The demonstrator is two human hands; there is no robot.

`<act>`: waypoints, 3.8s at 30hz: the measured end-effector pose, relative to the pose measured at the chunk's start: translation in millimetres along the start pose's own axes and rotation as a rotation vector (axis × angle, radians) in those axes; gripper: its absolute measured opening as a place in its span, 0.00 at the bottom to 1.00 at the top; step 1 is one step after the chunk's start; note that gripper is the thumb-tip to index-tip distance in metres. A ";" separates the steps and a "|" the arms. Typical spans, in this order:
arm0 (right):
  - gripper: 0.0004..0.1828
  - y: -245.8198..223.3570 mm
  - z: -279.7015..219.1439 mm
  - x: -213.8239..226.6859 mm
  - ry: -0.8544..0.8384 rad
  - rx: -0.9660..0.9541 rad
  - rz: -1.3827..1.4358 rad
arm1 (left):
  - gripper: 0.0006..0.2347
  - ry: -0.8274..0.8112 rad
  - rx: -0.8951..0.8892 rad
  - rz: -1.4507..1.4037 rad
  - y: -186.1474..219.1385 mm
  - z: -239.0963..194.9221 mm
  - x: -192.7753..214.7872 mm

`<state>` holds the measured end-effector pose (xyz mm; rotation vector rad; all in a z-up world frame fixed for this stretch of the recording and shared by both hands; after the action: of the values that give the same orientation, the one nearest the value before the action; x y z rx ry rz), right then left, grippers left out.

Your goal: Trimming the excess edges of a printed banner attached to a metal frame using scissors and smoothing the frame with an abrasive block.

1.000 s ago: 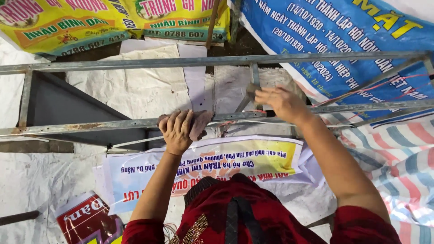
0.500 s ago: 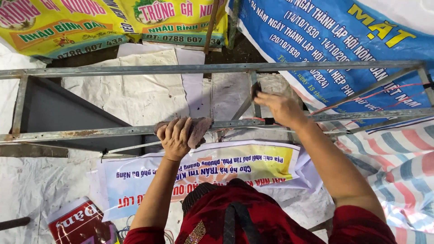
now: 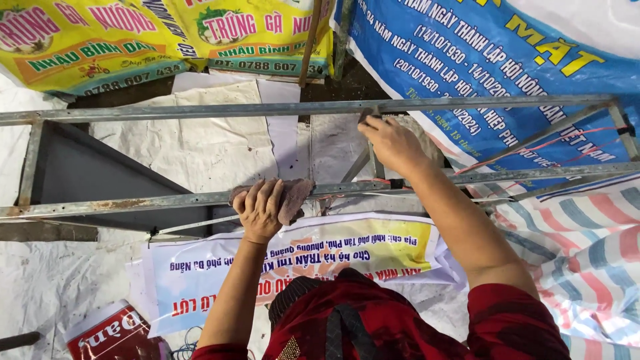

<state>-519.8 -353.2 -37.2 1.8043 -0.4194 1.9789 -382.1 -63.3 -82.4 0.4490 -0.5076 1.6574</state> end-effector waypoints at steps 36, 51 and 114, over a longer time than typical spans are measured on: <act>0.21 29.2 48.6 -33.1 -0.040 -0.822 0.215 | 0.17 0.061 0.014 0.001 -0.9 -7.9 -6.8; 0.34 6.7 -4.0 -18.6 -0.468 -0.581 0.036 | 0.16 0.093 -0.022 0.041 -1.4 -8.4 -2.9; 0.27 -11.2 -32.9 -4.0 -0.335 -0.651 0.174 | 0.18 0.233 0.015 0.083 2.8 -21.4 -21.9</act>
<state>-542.4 -327.8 -45.4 1.6837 -1.2023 1.3850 -381.9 -69.5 -112.5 0.2443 -0.3447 1.7679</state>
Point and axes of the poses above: each hand's wrist, its own z-axis towards the middle knuckle, its own x-axis out of the back of the hand, y = z × x, the point moved 7 cm from there along z, towards the middle knuckle, and after that the axes turned 8 degrees about -x, right-handed, at the moved point
